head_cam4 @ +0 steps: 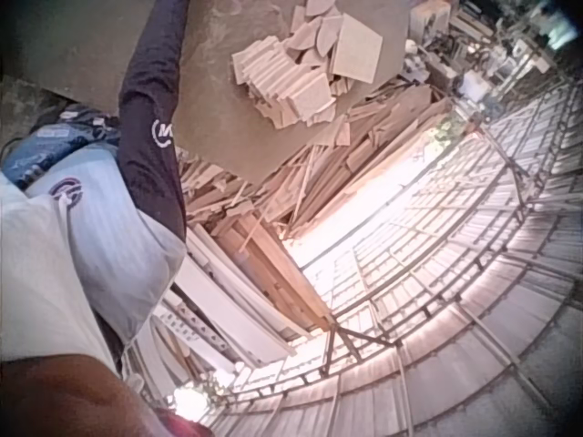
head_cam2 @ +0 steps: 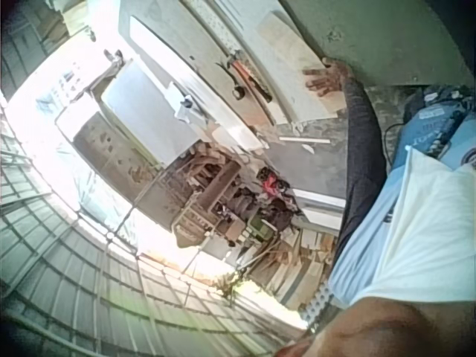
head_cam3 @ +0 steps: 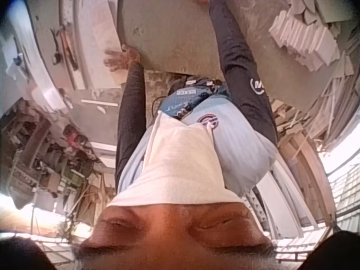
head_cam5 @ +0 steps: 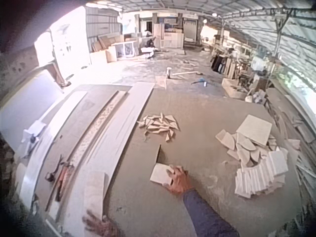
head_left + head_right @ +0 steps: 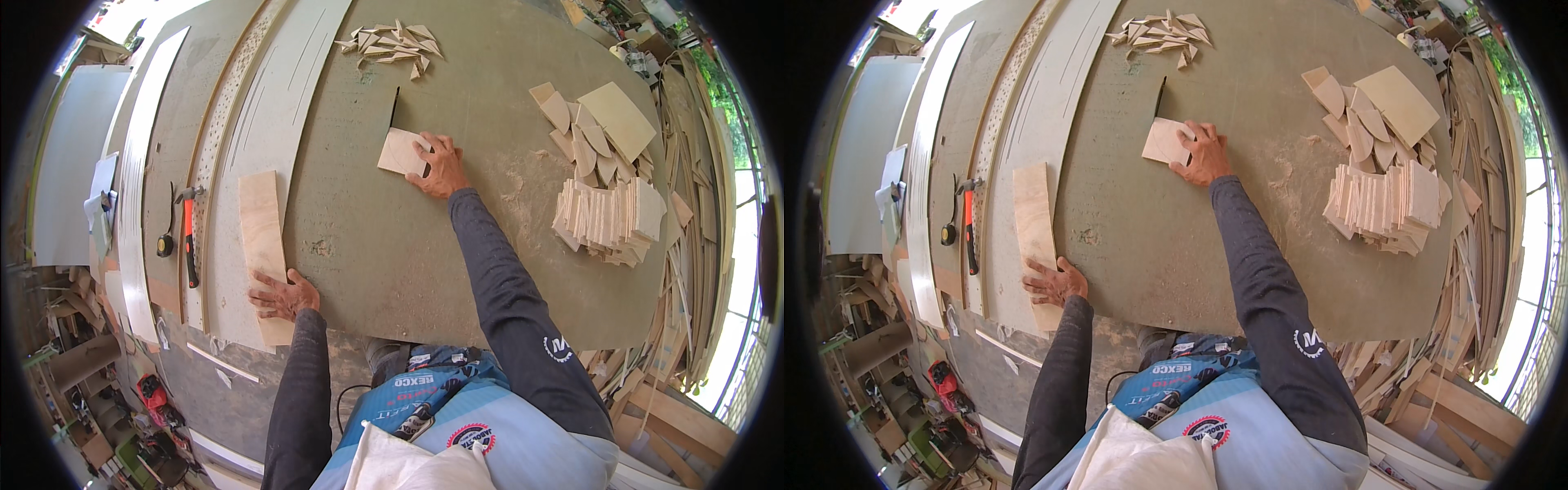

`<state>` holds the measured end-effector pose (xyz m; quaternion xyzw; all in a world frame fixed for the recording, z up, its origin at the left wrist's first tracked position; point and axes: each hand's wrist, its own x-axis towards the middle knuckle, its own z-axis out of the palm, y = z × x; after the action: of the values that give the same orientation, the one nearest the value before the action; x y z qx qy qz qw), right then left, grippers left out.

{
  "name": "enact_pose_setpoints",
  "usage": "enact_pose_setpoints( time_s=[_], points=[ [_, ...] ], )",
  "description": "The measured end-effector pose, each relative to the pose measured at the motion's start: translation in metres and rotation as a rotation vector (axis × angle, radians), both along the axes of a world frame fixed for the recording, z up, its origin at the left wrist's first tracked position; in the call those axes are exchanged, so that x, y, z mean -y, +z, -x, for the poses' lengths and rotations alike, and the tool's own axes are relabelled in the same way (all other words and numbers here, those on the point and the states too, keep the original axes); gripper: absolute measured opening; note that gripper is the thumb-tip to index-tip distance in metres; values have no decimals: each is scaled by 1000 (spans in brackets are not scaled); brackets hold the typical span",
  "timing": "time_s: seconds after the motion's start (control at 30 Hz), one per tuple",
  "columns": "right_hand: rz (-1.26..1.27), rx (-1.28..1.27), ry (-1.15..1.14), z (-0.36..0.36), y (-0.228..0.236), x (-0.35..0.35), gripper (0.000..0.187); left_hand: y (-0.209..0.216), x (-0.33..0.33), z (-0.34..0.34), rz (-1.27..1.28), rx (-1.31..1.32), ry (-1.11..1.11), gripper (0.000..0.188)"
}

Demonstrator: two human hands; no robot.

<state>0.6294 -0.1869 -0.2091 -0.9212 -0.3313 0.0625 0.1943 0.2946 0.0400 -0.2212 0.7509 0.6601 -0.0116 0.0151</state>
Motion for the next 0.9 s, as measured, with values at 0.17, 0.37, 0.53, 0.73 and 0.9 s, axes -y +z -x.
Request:
enact_pose_setpoints(
  time_s=[0.17, 0.37, 0.53, 0.73, 0.9],
  points=[
    [6, 8, -16, -1, -2, -2, 75, 4, 1, -2, 17, -14, 10, 93],
    [1, 16, -33, 1, -1, -6, 76, -2, -2, 1, -10, -22, 2, 94],
    [7, 42, -25, 1, 1, -2, 77, 7, 1, -3, 6, -3, -4, 94],
    [-8, 10, -10, 3, 2, 0, 76, 5, 1, -3, 11, -11, 0, 93],
    [-21, 19, -20, 5, 4, -2, 77, 2, 0, -1, 2, -14, 0, 93]
  ],
)
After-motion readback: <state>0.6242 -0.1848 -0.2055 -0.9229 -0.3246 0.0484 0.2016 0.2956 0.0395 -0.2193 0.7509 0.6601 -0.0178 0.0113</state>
